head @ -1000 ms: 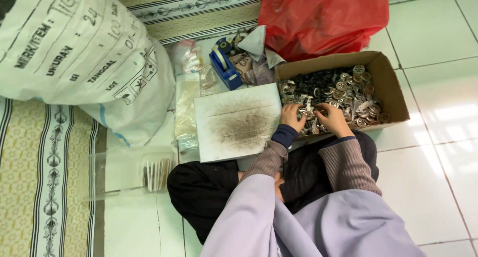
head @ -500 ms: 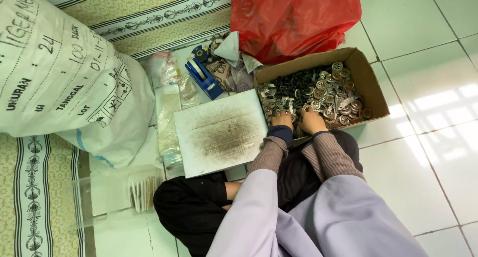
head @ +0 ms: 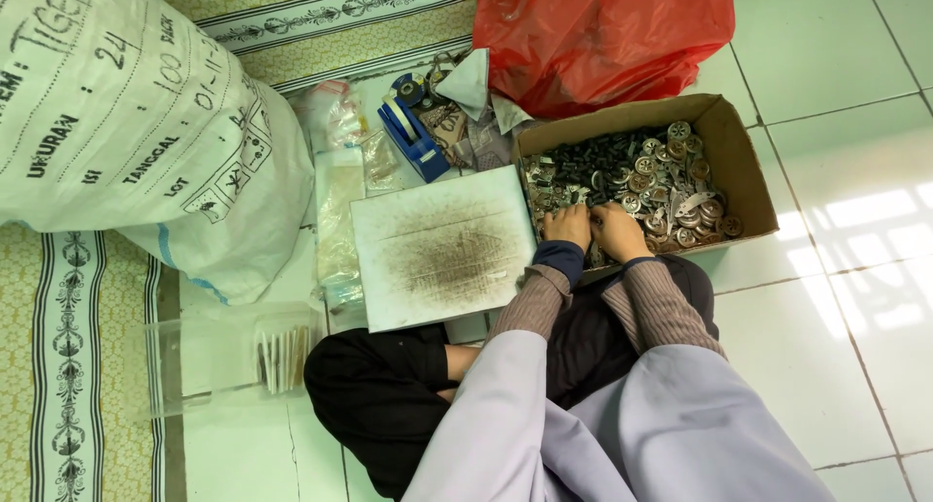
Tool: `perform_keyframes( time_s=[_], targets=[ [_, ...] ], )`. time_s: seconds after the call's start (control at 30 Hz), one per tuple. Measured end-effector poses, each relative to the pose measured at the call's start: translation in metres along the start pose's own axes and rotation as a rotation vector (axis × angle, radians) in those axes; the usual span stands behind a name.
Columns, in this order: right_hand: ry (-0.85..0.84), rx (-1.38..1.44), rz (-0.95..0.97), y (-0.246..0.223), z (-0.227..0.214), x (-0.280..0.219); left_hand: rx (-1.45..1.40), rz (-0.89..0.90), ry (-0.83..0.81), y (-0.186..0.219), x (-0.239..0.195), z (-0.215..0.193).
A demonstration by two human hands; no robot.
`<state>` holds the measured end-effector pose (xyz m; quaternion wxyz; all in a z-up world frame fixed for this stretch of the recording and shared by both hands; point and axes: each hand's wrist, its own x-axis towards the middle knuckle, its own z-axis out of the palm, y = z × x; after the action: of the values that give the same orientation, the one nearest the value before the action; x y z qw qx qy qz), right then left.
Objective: The person places small metallic components into a plastic bag, seals it using a tape dispenser, and stores the finished bag in a clear container.
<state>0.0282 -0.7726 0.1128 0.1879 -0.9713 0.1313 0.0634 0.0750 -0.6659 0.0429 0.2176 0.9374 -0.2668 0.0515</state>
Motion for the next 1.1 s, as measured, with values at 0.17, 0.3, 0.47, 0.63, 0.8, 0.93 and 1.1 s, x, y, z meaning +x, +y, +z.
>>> perform_keyframes(
  time_s=[0.17, 0.3, 0.47, 0.63, 0.8, 0.93, 1.1],
  targets=[
    [0.180, 0.604, -0.084, -0.038, -0.048, -0.035, -0.265, -0.033, 0.298, 0.006, -0.006, -0.059],
    [0.116, 0.926, -0.113, -0.061, -0.062, -0.065, -0.753, -0.079, 0.191, -0.018, -0.035, -0.092],
    [-0.008, 0.861, -0.189, -0.112, -0.042, -0.090, -0.987, -0.266, -0.060, -0.077, -0.090, -0.150],
    [0.059, 0.591, -0.316, -0.171, -0.007, -0.085, -0.972, -0.358, -0.006, -0.132, -0.114, -0.173],
    [0.327, -0.099, -0.480, -0.197, 0.051, -0.047, -0.441, -0.472, 0.165, -0.176, -0.110, -0.139],
    [0.251, -0.202, -0.531, -0.218, 0.054, -0.061, -0.101, -0.473, 0.209, -0.149, -0.122, -0.206],
    [0.067, -0.182, -0.445, -0.227, 0.040, -0.073, 0.073, -0.449, 0.190, -0.145, -0.123, -0.206]
  ],
)
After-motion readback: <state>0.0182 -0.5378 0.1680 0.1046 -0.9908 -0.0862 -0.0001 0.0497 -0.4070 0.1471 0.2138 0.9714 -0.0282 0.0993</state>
